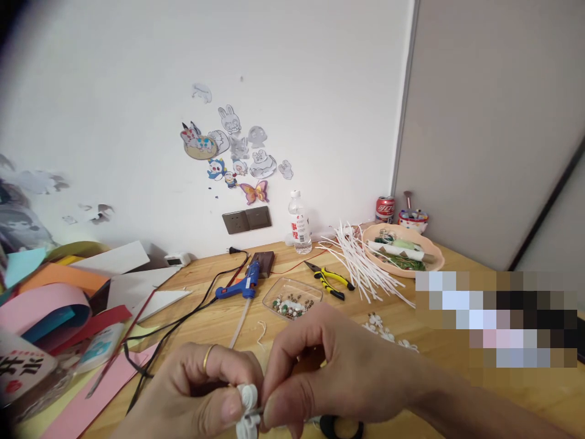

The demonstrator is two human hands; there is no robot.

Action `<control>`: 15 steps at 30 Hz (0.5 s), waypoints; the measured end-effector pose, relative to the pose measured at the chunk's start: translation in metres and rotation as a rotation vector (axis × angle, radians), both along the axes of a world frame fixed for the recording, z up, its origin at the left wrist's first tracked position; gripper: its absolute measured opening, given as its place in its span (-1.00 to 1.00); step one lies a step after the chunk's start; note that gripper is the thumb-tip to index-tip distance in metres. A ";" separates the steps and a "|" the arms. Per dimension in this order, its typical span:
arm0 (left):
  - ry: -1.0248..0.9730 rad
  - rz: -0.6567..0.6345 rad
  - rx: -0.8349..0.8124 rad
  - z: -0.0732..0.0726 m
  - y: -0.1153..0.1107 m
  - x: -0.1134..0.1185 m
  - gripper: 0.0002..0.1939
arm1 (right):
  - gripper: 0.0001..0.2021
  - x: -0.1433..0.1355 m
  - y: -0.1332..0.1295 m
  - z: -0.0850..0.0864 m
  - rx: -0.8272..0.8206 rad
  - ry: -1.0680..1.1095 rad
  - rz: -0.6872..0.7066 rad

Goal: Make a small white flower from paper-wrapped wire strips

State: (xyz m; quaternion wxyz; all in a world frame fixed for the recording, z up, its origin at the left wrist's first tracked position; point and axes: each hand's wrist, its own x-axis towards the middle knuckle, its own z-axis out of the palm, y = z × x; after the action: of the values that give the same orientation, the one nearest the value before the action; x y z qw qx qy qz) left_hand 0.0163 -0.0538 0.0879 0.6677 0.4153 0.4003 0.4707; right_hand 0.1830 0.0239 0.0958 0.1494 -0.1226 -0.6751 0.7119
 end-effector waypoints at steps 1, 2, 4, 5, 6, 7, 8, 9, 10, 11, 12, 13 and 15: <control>-0.014 0.005 0.006 0.001 0.000 0.000 -0.86 | -0.92 0.001 -0.002 0.003 0.078 -0.002 -0.047; -0.030 0.010 0.015 0.001 0.000 0.000 -0.88 | -0.93 0.002 -0.003 0.006 0.134 -0.003 -0.080; -0.065 0.016 0.027 0.002 0.000 0.000 -0.90 | -0.90 0.003 -0.003 0.007 0.138 0.000 -0.075; -0.080 0.017 0.026 0.002 0.000 0.000 -0.91 | -0.86 0.003 -0.002 0.005 0.088 0.009 -0.039; -0.094 0.012 0.022 0.002 0.001 0.000 -0.91 | -0.80 0.003 0.000 0.003 0.024 0.021 0.008; -0.109 -0.001 0.015 0.002 0.001 0.001 -0.91 | -0.76 0.002 0.002 0.000 -0.041 0.035 0.051; -0.125 -0.017 0.008 0.001 0.001 0.001 -0.90 | -0.73 0.002 0.004 -0.003 -0.094 0.050 0.080; -0.140 -0.029 0.006 0.000 0.002 0.001 -0.90 | -0.71 0.001 0.005 -0.006 -0.133 0.061 0.104; -0.152 -0.039 0.009 0.000 0.002 0.001 -0.90 | -0.70 0.001 0.007 -0.008 -0.161 0.067 0.123; -0.160 -0.042 0.012 -0.001 0.003 0.002 -0.90 | -0.71 0.001 0.008 -0.010 -0.184 0.067 0.142; -0.165 -0.040 0.012 -0.002 0.003 0.002 -0.91 | -0.71 0.000 0.008 -0.011 -0.205 0.061 0.160; -0.169 -0.035 0.010 -0.003 0.003 0.002 -0.92 | -0.72 0.000 0.008 -0.012 -0.223 0.054 0.171; -0.176 -0.027 -0.004 -0.004 0.002 0.002 -0.92 | -0.73 -0.002 0.008 -0.013 -0.261 0.045 0.183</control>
State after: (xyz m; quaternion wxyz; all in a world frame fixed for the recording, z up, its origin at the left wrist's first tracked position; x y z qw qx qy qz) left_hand 0.0180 -0.0514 0.0841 0.7073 0.3763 0.3354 0.4956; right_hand 0.1814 0.0321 0.0828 0.0818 -0.0632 -0.5816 0.8069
